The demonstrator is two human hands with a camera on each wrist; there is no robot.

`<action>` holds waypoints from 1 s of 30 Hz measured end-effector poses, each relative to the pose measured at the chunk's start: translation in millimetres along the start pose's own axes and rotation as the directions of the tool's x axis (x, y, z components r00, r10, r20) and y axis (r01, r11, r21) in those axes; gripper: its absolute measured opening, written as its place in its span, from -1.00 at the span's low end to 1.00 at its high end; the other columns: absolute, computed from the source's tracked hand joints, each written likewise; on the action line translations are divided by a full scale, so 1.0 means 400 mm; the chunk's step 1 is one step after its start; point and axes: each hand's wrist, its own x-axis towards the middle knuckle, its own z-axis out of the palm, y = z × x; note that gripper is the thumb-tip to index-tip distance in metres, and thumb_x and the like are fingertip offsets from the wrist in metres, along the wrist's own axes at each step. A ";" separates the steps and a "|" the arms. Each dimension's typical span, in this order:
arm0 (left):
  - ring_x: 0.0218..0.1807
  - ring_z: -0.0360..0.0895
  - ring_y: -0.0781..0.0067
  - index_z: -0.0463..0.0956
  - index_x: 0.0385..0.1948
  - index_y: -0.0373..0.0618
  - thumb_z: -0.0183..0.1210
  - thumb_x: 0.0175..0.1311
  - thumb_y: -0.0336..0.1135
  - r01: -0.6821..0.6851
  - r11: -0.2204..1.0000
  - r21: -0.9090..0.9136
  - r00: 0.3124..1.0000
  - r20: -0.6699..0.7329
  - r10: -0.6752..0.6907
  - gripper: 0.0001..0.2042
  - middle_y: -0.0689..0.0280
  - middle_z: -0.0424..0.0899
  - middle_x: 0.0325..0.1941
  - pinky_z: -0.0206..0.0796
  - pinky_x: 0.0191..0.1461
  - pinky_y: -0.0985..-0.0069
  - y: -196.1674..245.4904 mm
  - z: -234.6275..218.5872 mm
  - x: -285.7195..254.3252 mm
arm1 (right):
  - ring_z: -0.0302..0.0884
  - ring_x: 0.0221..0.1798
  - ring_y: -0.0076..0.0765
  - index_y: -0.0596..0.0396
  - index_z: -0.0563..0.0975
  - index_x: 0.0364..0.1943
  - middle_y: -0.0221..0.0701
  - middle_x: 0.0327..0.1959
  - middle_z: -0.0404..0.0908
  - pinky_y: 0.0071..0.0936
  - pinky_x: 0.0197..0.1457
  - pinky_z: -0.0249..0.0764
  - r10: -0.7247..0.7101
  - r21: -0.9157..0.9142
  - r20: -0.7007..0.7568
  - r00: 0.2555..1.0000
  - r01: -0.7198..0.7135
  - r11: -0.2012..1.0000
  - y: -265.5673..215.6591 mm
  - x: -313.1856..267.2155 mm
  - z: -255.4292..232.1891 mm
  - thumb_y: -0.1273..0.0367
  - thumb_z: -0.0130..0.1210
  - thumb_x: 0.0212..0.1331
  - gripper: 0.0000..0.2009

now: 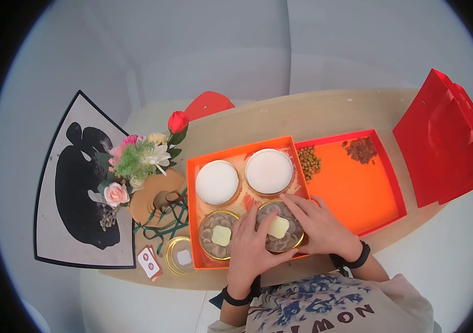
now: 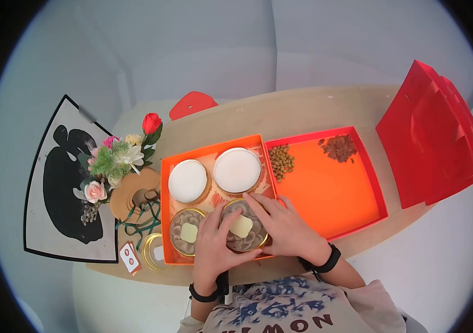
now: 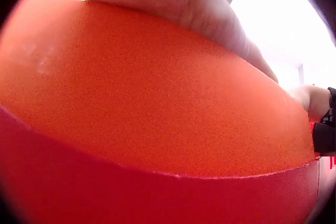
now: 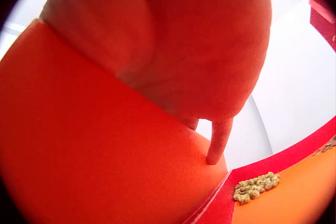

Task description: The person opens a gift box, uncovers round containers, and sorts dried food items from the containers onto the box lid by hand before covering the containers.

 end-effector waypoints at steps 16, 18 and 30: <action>0.48 0.25 -0.12 0.11 0.46 -0.30 0.14 0.13 0.26 0.040 0.738 -0.674 0.839 -0.379 -0.391 -0.04 -0.05 0.25 0.49 0.08 0.50 0.09 -0.050 -0.026 -0.079 | 0.31 0.38 0.04 0.18 0.00 0.53 -0.10 0.37 0.31 -0.03 0.45 0.21 -0.006 0.102 0.003 1.000 0.006 0.995 0.018 -0.011 0.008 0.22 0.57 -0.26 0.21; 0.45 0.28 -0.21 0.00 0.52 -0.22 -0.05 0.19 0.40 -0.088 0.458 -0.885 0.745 -0.363 -0.559 -0.01 -0.13 0.26 0.47 0.19 0.43 0.12 -0.058 -0.071 -0.122 | 0.31 0.38 0.03 0.17 0.05 0.52 -0.14 0.41 0.28 -0.06 0.45 0.21 -0.038 0.103 -0.009 0.999 0.039 0.994 0.021 -0.013 0.010 0.22 0.56 -0.25 0.17; 0.23 0.55 -0.09 0.22 0.43 -0.18 -0.11 0.41 0.28 -0.040 0.396 -0.917 0.265 -0.392 -0.881 -0.24 0.02 0.40 0.40 0.58 0.07 0.19 -0.212 -0.172 -0.354 | 0.30 0.40 0.00 -0.02 0.39 0.35 -0.25 0.45 0.25 -0.03 0.46 0.21 -0.029 0.120 -0.002 1.000 0.029 0.992 0.015 -0.007 0.005 0.24 0.56 -0.29 -0.08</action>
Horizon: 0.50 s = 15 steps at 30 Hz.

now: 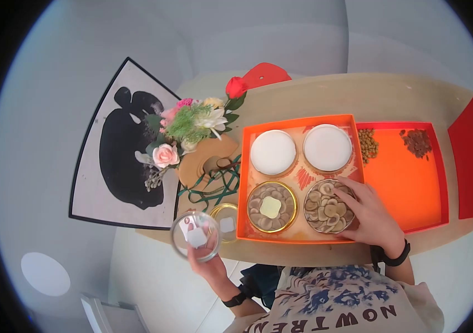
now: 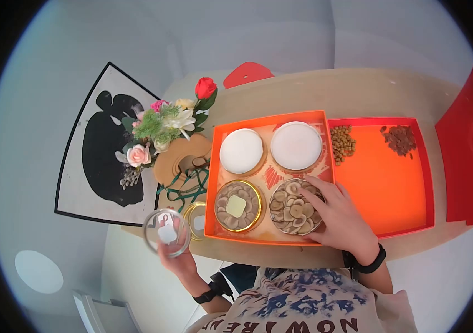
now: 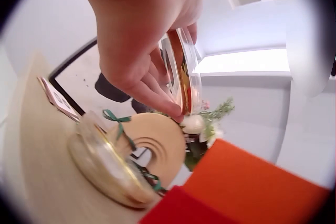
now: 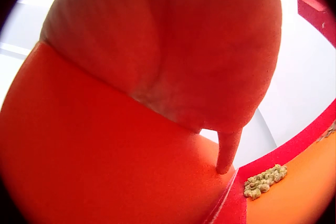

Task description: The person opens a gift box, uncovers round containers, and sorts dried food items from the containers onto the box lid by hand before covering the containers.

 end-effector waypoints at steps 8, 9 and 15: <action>-0.38 0.55 0.53 0.55 0.03 -0.33 0.09 0.44 -0.35 -0.056 0.798 0.601 0.996 -0.023 0.087 -0.73 0.26 0.63 -0.18 0.44 -0.36 0.49 -0.093 -0.085 0.043 | 0.30 0.39 0.02 0.02 0.42 0.31 -0.25 0.44 0.26 -0.04 0.44 0.25 0.001 -0.056 0.015 1.000 0.000 0.998 -0.010 0.001 -0.014 0.25 0.56 -0.31 -0.10; -0.38 0.55 0.53 0.55 0.03 -0.33 0.09 0.44 -0.35 -0.054 0.799 0.599 0.997 -0.018 0.080 -0.73 0.26 0.63 -0.18 0.44 -0.36 0.49 -0.104 -0.086 0.048 | 0.31 0.38 0.02 0.02 0.42 0.31 -0.24 0.44 0.26 -0.05 0.43 0.27 -0.011 -0.054 0.013 1.000 0.011 0.998 -0.009 0.001 -0.013 0.25 0.56 -0.30 -0.11; -0.37 0.56 0.34 0.63 -0.09 -0.31 0.22 0.31 -0.25 -0.106 0.319 0.942 0.929 -0.020 0.369 -0.70 0.16 0.63 -0.27 0.39 -0.27 0.36 -0.120 -0.060 0.056 | 0.32 0.37 0.01 0.01 0.41 0.33 -0.22 0.44 0.26 -0.11 0.43 0.29 -0.021 -0.057 -0.004 1.000 0.020 0.998 -0.009 0.002 -0.012 0.23 0.55 -0.26 -0.11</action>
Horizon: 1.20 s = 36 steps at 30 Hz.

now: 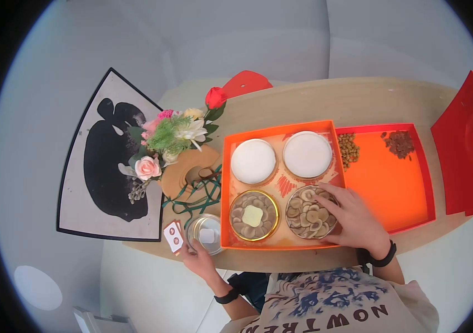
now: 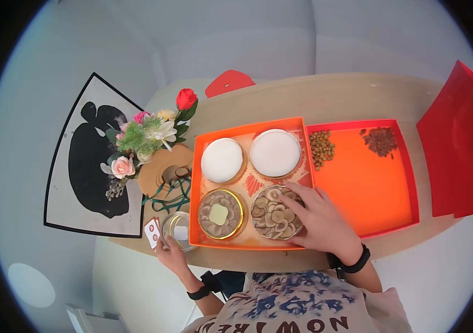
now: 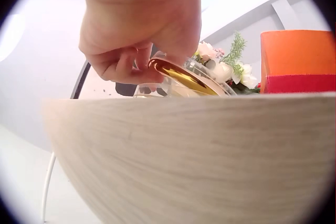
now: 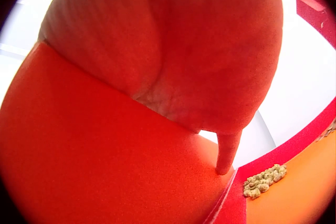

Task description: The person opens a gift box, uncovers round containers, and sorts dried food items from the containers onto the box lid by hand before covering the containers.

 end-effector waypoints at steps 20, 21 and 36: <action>-0.01 0.50 0.25 0.50 0.15 -0.25 0.25 0.25 -0.35 -0.455 0.841 -0.293 0.890 -0.188 0.417 -0.58 0.17 0.59 0.00 0.32 0.08 0.31 0.249 -0.095 -0.094 | 0.29 0.39 0.07 0.12 0.36 0.36 -0.17 0.43 0.27 -0.04 0.44 0.23 -0.074 0.023 0.019 0.997 0.073 0.997 -0.002 -0.016 -0.040 0.21 0.48 -0.08 -0.16; -0.01 0.51 0.25 0.53 0.09 -0.24 0.28 0.20 -0.34 -0.525 0.759 -0.385 0.846 -0.142 0.513 -0.59 0.18 0.59 -0.01 0.32 0.08 0.30 0.282 -0.098 -0.119 | 0.30 0.38 0.07 0.14 0.37 0.35 -0.17 0.42 0.30 -0.04 0.43 0.23 -0.061 0.029 0.012 0.998 0.061 0.998 -0.008 -0.015 -0.046 0.21 0.46 -0.04 -0.19; 0.15 0.45 0.24 0.52 0.17 -0.04 0.25 -0.07 -0.32 -0.646 0.644 -0.410 0.551 0.333 0.765 -0.41 0.22 0.52 0.11 0.11 0.25 0.24 0.435 0.032 -0.228 | 0.48 0.09 -0.12 0.30 0.43 0.23 -0.19 0.16 0.47 -0.25 0.12 0.38 0.078 -0.238 0.037 0.996 -0.067 0.969 -0.064 0.037 -0.030 0.34 0.43 -0.07 -0.29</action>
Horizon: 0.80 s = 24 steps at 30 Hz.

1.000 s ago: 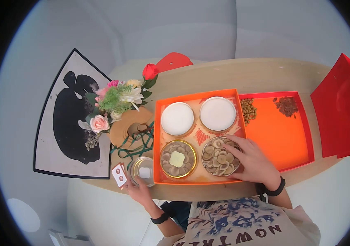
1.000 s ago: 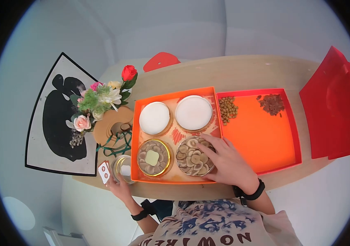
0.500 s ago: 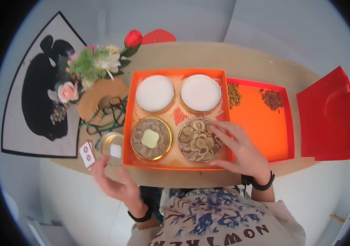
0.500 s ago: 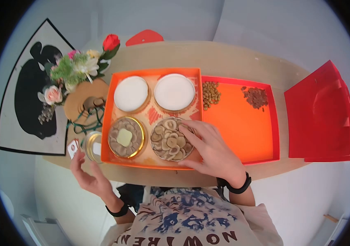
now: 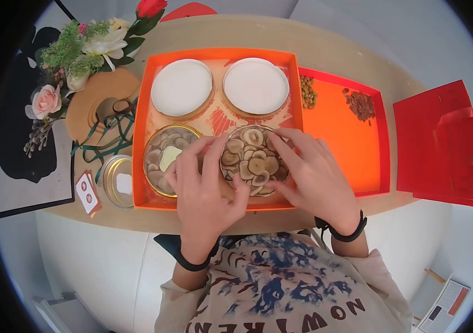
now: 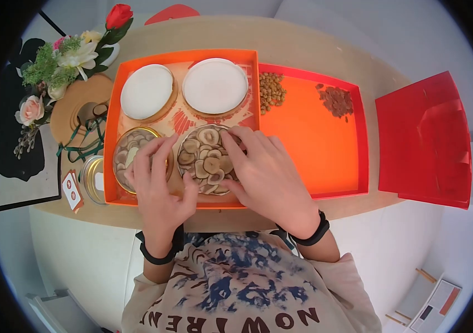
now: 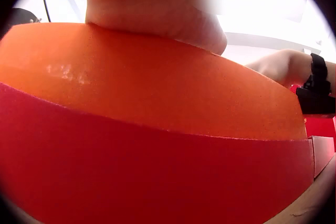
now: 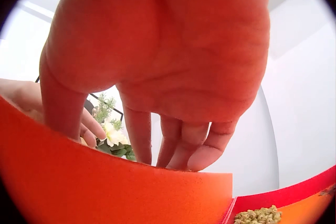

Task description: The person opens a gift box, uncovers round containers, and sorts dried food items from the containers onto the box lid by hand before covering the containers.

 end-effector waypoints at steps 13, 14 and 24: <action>0.15 0.48 0.21 0.50 0.18 -0.04 0.31 -0.17 -0.32 0.008 0.994 -0.111 0.990 0.139 0.007 -0.34 0.23 0.53 0.13 0.11 0.28 0.21 -0.003 -0.006 0.014 | 0.48 0.14 0.02 0.13 0.40 0.33 -0.21 0.23 0.46 -0.19 0.21 0.47 0.036 0.061 0.139 0.990 -0.045 0.997 -0.011 0.036 0.000 0.39 0.50 -0.25 -0.14; 0.15 0.48 0.21 0.50 0.18 -0.04 0.31 -0.17 -0.32 0.010 0.993 -0.115 0.990 0.141 0.007 -0.34 0.23 0.53 0.13 0.11 0.28 0.21 -0.003 -0.007 0.013 | 0.48 0.14 0.02 0.13 0.40 0.33 -0.21 0.23 0.46 -0.19 0.21 0.47 0.040 0.059 0.142 0.989 -0.049 0.997 -0.011 0.037 0.001 0.39 0.50 -0.25 -0.14; 0.08 0.48 0.23 0.52 0.16 0.01 0.39 -0.16 -0.29 -0.018 0.991 -0.129 0.966 0.255 0.051 -0.35 0.28 0.52 0.06 0.11 0.25 0.22 -0.014 -0.011 0.018 | 0.48 0.04 -0.02 0.18 0.39 0.30 -0.23 0.15 0.46 -0.18 0.05 0.53 0.002 0.089 0.109 0.994 -0.012 0.996 -0.006 0.034 0.001 0.46 0.47 -0.22 -0.18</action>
